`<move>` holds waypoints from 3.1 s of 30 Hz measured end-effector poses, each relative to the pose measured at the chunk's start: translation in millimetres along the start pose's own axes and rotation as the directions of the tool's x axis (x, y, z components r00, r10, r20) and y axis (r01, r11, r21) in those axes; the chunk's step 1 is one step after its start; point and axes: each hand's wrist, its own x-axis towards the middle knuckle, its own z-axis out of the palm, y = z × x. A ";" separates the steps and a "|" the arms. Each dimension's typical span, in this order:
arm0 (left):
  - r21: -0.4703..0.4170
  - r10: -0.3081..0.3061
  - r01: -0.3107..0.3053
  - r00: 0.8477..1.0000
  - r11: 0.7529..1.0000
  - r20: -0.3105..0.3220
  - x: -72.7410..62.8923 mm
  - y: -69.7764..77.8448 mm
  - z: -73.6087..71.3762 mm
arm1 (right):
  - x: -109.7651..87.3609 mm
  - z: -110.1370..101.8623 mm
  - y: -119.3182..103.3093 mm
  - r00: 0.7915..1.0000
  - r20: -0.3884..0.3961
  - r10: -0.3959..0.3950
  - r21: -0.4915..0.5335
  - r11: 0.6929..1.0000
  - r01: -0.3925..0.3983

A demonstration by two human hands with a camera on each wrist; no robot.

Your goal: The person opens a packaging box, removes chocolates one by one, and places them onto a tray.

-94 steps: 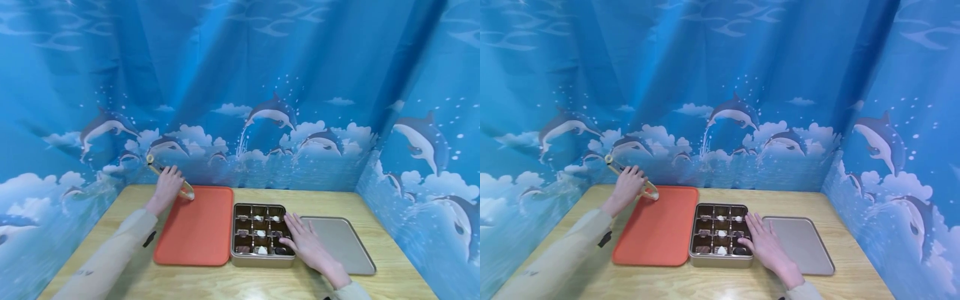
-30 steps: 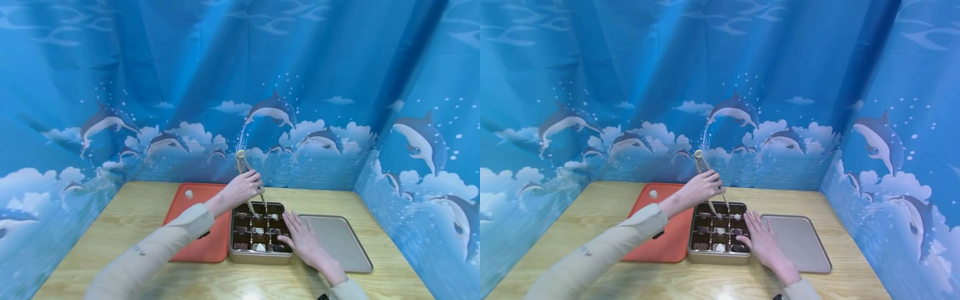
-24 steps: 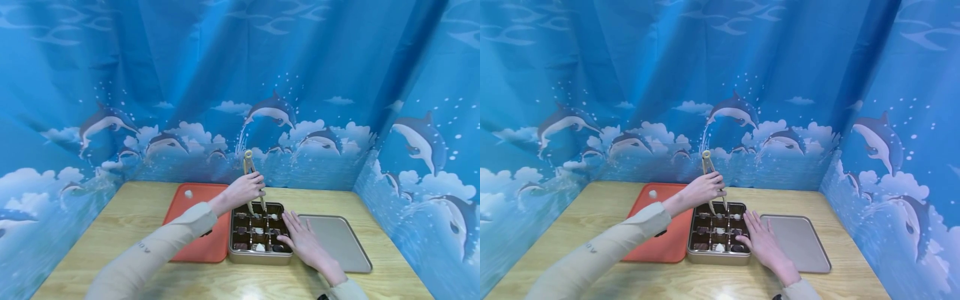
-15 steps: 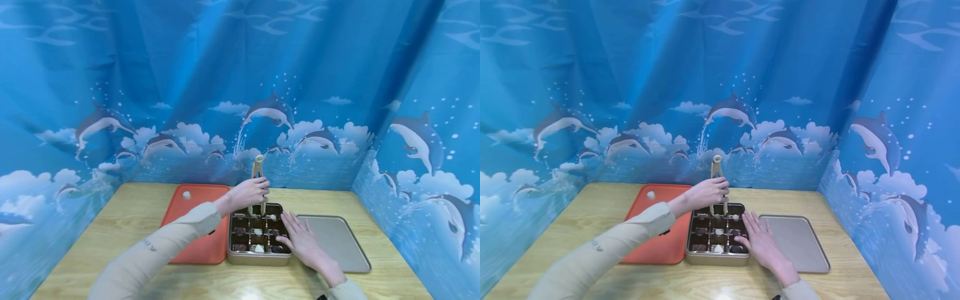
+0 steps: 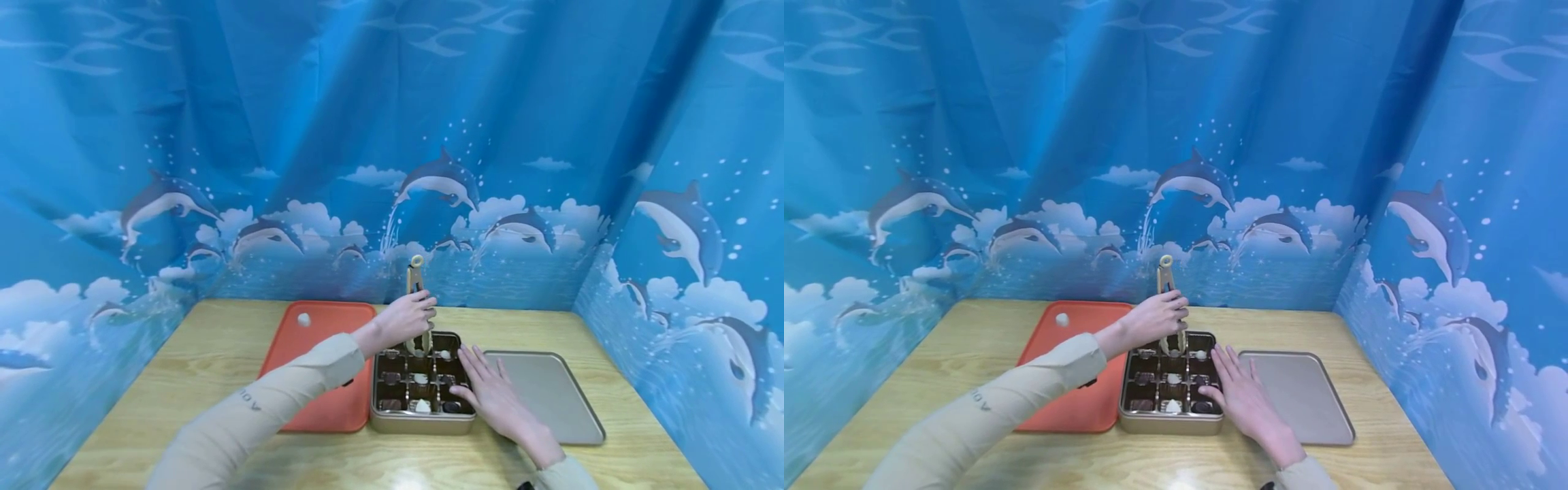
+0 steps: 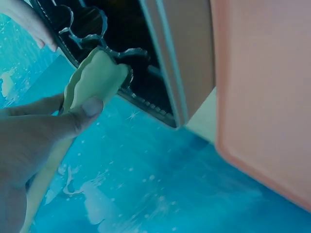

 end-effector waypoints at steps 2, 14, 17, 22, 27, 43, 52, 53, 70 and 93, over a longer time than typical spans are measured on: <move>-0.024 -0.021 0.022 1.000 0.999 0.015 -2.4 0.4 0.5 | 0.1 0.0 -0.2 1.000 -0.001 0.000 -0.001 1.000 0.000; -0.017 -0.030 0.030 0.999 0.999 -0.014 -4.9 0.2 3.3 | 0.2 1.5 0.6 1.000 -0.011 0.001 0.004 1.000 -0.001; -0.037 -0.085 0.083 0.995 0.996 -0.046 -10.4 -5.8 2.7 | 0.2 0.2 0.9 1.000 -0.018 -0.001 0.005 1.000 0.001; -0.121 -0.178 0.162 0.975 0.979 -0.133 -26.1 -14.8 5.1 | 0.6 -0.9 0.8 1.000 -0.019 -0.006 -0.011 1.000 0.006; -0.222 -0.258 0.217 0.949 0.951 -0.181 -42.9 -18.5 7.8 | 0.0 -0.2 0.2 1.000 -0.008 -0.003 -0.002 1.000 0.003; -0.381 -0.456 0.367 0.873 0.849 -0.175 -95.9 -31.0 18.0 | -0.3 0.7 -0.2 1.000 -0.028 -0.013 -0.004 1.000 0.013; -0.400 -0.548 0.460 0.825 0.793 -0.138 -137.4 -48.9 31.5 | -1.6 1.6 -0.1 0.999 -0.040 -0.020 -0.010 1.000 0.019; -0.394 -0.561 0.479 0.819 0.784 -0.120 -141.5 -50.2 33.2 | -1.8 1.4 -0.1 0.999 -0.039 -0.019 -0.008 1.000 0.018; -0.223 -0.619 0.624 0.779 0.749 0.097 -167.8 -40.0 86.3 | -2.5 2.7 0.1 0.997 -0.069 -0.033 0.008 0.999 0.034; -0.275 -0.676 0.679 0.727 0.681 0.121 -165.9 -30.0 97.2 | -1.1 1.1 -0.5 1.000 -0.015 0.001 -0.009 1.000 -0.001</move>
